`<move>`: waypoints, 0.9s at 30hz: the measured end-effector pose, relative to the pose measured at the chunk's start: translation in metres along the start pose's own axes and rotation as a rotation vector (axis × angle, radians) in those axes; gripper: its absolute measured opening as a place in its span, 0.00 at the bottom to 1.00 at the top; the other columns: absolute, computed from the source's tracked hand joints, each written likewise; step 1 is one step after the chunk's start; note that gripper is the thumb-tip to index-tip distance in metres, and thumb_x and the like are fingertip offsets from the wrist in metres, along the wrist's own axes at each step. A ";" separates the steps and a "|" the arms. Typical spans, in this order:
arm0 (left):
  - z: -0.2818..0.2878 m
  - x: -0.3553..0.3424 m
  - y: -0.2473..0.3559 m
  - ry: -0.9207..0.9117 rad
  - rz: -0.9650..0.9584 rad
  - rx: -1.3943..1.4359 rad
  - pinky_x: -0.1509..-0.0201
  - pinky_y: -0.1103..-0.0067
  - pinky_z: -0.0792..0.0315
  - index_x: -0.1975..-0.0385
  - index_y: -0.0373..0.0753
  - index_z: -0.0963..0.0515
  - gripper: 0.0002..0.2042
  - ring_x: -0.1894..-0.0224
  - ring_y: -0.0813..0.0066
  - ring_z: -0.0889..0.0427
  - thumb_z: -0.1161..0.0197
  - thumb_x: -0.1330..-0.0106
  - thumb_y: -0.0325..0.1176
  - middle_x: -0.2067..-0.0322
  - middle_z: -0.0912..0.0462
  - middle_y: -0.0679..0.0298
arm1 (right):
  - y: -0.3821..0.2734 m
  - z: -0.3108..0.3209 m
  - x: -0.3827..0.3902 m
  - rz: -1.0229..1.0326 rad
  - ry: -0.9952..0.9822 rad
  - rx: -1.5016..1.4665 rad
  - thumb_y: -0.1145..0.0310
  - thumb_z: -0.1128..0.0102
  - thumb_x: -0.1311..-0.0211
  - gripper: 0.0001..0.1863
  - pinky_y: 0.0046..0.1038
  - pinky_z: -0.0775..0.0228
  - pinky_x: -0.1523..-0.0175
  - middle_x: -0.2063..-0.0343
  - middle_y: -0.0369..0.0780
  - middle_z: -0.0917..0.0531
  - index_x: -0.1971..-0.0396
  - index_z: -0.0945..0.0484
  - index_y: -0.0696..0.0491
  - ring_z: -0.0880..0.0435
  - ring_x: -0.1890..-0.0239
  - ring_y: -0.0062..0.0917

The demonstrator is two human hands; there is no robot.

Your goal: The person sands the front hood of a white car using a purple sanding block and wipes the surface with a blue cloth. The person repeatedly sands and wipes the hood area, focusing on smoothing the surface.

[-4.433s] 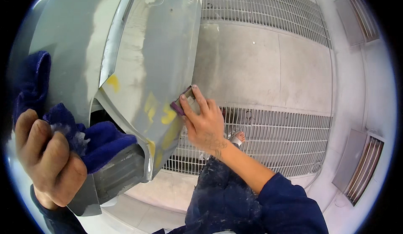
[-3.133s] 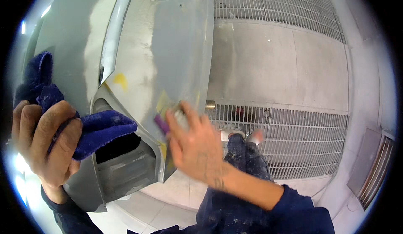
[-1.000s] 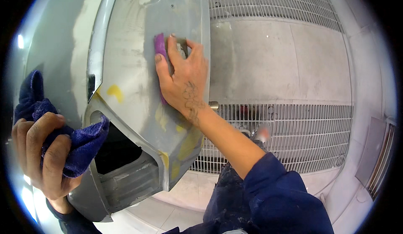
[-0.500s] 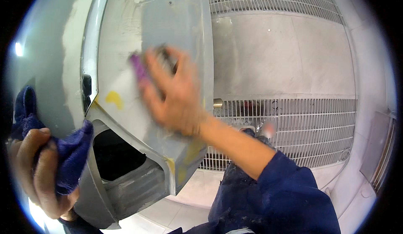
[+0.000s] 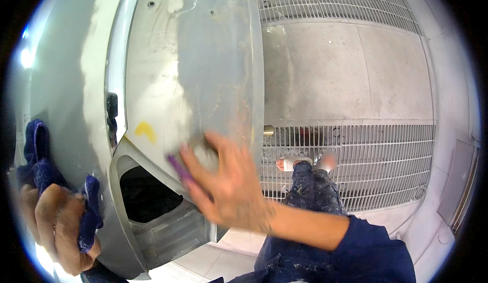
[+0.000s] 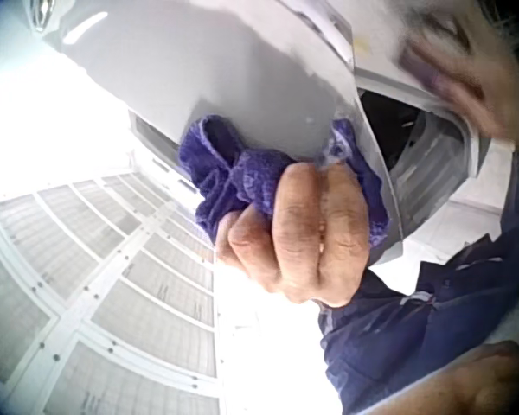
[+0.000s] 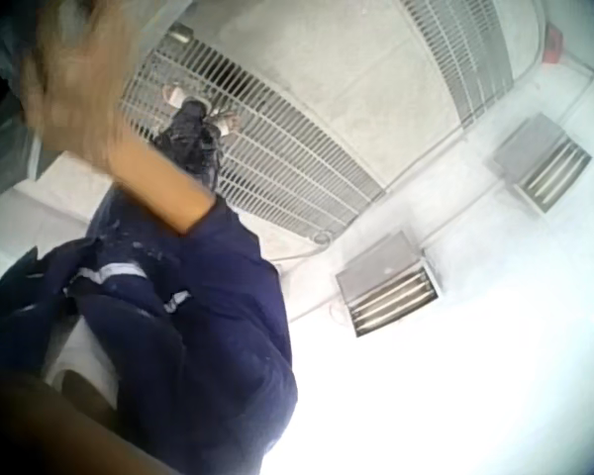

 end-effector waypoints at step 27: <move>-0.019 0.123 0.067 0.253 0.921 0.508 0.28 0.49 0.38 0.28 0.48 0.35 0.43 0.30 0.49 0.34 0.25 0.42 0.58 0.30 0.34 0.48 | 0.005 0.028 0.016 -0.062 -0.177 0.003 0.69 0.33 0.41 0.27 0.44 0.35 0.44 0.42 0.58 0.29 0.40 0.22 0.57 0.26 0.46 0.50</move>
Point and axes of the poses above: each hand's wrist, its own x-axis away from the middle knuckle, its own z-axis out of the back of the hand, y = z × x, the point moved 3 cm from there along -x, towards the middle knuckle
